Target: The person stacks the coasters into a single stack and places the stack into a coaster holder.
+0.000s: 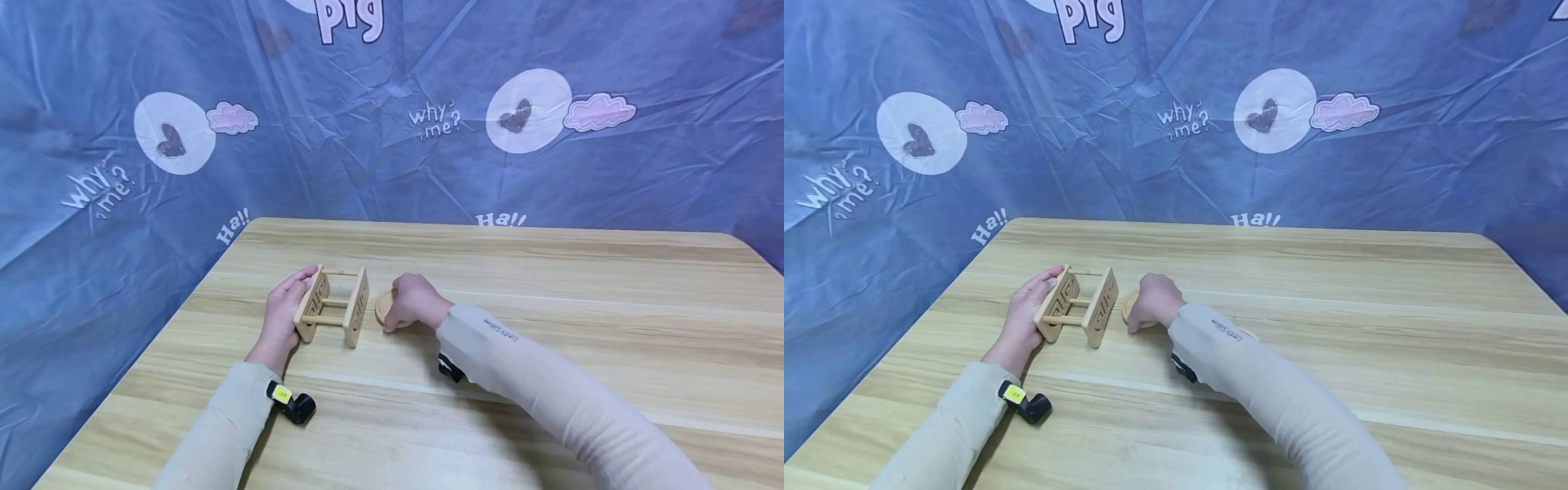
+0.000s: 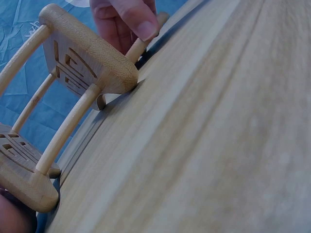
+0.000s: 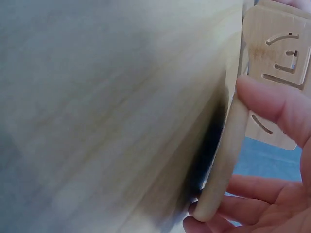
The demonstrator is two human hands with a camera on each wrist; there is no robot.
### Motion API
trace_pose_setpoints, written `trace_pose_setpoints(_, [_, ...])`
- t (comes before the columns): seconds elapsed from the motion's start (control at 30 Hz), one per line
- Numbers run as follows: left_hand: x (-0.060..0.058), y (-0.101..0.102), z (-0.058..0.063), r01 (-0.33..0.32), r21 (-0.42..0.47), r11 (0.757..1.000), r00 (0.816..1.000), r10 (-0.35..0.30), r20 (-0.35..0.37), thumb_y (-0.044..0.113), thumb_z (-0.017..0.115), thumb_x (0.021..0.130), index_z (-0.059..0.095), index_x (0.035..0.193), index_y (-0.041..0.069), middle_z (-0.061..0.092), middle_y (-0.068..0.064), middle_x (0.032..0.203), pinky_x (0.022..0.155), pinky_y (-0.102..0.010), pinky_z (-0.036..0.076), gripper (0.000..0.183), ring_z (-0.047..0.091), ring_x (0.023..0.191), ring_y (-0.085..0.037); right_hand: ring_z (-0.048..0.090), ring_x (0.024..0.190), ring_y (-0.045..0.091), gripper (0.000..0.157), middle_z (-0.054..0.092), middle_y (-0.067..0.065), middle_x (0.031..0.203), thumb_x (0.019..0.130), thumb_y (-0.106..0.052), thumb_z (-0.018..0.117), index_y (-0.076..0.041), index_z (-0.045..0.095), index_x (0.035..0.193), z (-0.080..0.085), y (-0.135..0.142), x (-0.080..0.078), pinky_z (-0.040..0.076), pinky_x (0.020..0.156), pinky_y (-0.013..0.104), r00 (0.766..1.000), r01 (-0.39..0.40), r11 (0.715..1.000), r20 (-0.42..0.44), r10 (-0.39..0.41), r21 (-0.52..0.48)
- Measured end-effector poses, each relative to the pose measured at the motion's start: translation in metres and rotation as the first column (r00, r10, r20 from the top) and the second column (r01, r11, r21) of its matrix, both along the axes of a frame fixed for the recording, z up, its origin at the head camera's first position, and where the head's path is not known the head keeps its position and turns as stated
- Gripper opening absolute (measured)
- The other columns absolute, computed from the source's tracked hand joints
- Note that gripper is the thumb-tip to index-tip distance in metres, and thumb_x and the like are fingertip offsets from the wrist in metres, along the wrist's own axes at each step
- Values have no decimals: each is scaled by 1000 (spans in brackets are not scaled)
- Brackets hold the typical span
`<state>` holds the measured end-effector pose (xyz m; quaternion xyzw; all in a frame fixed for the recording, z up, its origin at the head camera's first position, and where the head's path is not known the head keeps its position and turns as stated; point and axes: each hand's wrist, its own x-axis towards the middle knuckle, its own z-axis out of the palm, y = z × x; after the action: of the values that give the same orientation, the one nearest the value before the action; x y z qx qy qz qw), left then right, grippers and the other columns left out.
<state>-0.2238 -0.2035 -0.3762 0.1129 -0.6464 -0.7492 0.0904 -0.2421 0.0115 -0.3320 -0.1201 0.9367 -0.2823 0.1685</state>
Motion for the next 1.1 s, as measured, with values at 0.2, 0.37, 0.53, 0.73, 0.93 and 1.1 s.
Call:
trace_pose_setpoints(0.2, [1, 0, 1, -5, -4, 1000, 1000, 5, 12, 13, 51, 91, 57, 124, 3, 52, -4, 134, 96, -22, 45, 35, 49, 119, -15, 52, 68, 19, 40, 59, 5, 77, 52, -16, 83, -2, 61, 82, -1, 1, 2, 45, 56, 24, 998, 50, 996, 28, -48, -71])
trace_pose_setpoints(0.37, [1, 0, 1, -5, 5, 1000, 1000, 5, 2, 13, 51, 91, 59, 122, 4, 53, -5, 133, 95, -21, 45, 33, 50, 118, -14, 53, 76, 20, 59, 60, 8, 90, 53, -18, 83, 3, 60, 103, 0, 1, 2, 49, 64, 27, 995, 89, 991, 60, -84, -95])
trace_pose_setpoints(0.53, [0, 0, 0, -8, 3, 1000, 1000, 8, -6, 13, 51, 91, 59, 122, 4, 53, -6, 133, 95, -21, 45, 33, 50, 118, -14, 50, 68, 19, 47, 57, 6, 80, 54, -17, 81, 0, 60, 92, 3, 2, 5, 47, 57, 27, 992, 115, 985, 59, -108, -130])
trace_pose_setpoints(0.73, [0, 0, 0, -16, -3, 1000, 1000, 16, -4, 12, 51, 90, 59, 122, 3, 53, -6, 133, 97, -22, 43, 34, 49, 119, -14, 46, 67, 16, 45, 54, 4, 79, 56, -18, 78, 1, 58, 92, 10, 6, 10, 47, 58, 28, 992, 125, 979, 42, -120, -161])
trace_pose_setpoints(0.93, [0, 0, 0, -14, 9, 1000, 1000, 14, -3, 12, 51, 91, 60, 121, 4, 53, -5, 133, 97, -21, 44, 33, 50, 118, -14, 53, 89, 20, 73, 58, 12, 113, 58, -19, 77, 0, 53, 124, 20, 17, 13, 50, 84, 34, 990, 140, 968, 53, -132, -209])
trace_pose_setpoints(1.1, [0, 0, 1, -10, 8, 1000, 1000, 10, -1, 12, 50, 91, 57, 123, 2, 53, -5, 133, 96, -21, 44, 35, 50, 118, -13, 51, 89, 21, 75, 57, 10, 108, 60, -19, 73, -2, 50, 129, 27, 28, 13, 48, 80, 30, 991, 136, 962, 52, -127, -237])
